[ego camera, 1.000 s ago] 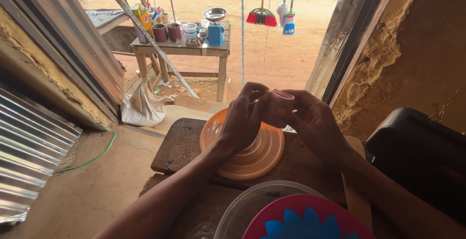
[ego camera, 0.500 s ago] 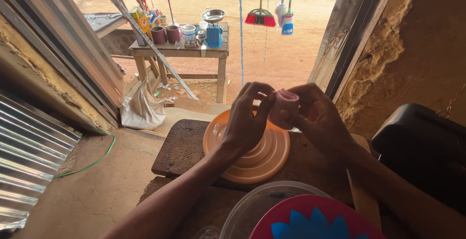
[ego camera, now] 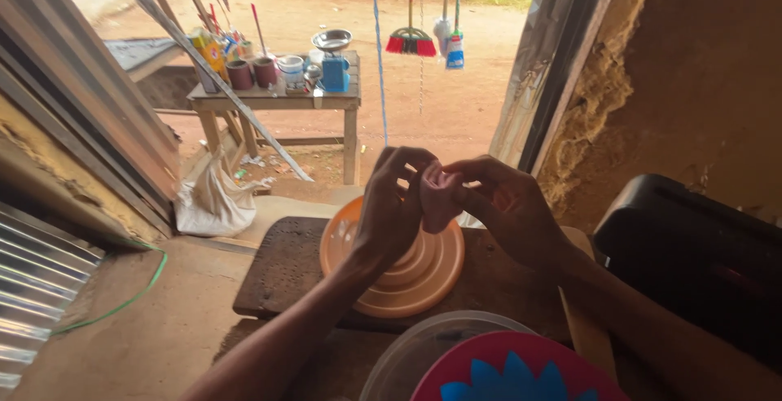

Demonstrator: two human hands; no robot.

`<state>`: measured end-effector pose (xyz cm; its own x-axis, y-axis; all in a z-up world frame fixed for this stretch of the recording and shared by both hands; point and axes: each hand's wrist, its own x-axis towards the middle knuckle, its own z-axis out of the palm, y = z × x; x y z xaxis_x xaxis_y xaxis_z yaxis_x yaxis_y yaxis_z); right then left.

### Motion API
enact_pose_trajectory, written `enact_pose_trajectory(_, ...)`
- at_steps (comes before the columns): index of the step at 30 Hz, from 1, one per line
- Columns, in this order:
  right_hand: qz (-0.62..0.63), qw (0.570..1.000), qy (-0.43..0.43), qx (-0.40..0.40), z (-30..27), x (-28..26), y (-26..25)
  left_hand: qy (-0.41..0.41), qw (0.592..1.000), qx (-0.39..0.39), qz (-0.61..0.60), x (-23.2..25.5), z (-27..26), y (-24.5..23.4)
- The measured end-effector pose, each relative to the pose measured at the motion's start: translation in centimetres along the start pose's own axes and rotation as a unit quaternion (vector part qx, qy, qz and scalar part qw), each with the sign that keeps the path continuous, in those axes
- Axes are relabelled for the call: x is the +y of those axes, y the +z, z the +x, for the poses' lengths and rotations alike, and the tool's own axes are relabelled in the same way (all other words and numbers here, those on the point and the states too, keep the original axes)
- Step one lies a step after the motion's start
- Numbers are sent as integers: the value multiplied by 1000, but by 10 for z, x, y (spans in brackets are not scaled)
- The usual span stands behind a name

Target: Wiping a plastic plate/lid and folding a pink cloth.

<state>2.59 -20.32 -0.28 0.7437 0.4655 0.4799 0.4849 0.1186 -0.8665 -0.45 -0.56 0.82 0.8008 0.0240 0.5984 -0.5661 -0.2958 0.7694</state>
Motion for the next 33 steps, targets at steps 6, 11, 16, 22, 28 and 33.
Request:
enact_pose_trajectory(6,21,999,-20,-34,-2,4,-4,-36,998,-1,-61,-9,0,1)
enact_pose_trajectory(11,10,998,-25,-52,-4,1,1,-66,994,-16,-90,-10,0,2)
enact_pose_trajectory(16,1,996,-56,-66,-2,-12,6,-90,988,-35,-117,-16,1,3)
enact_pose_trajectory(22,-18,1000,-4,1,-2,-12,4,-126,966,-32,-223,-26,0,8)
enact_pose_trajectory(28,30,999,18,34,4,-16,2,-100,975,-91,-173,8,-1,2)
enact_pose_trajectory(33,45,999,-14,13,1,-10,2,-70,978,-128,-152,7,-6,-1)
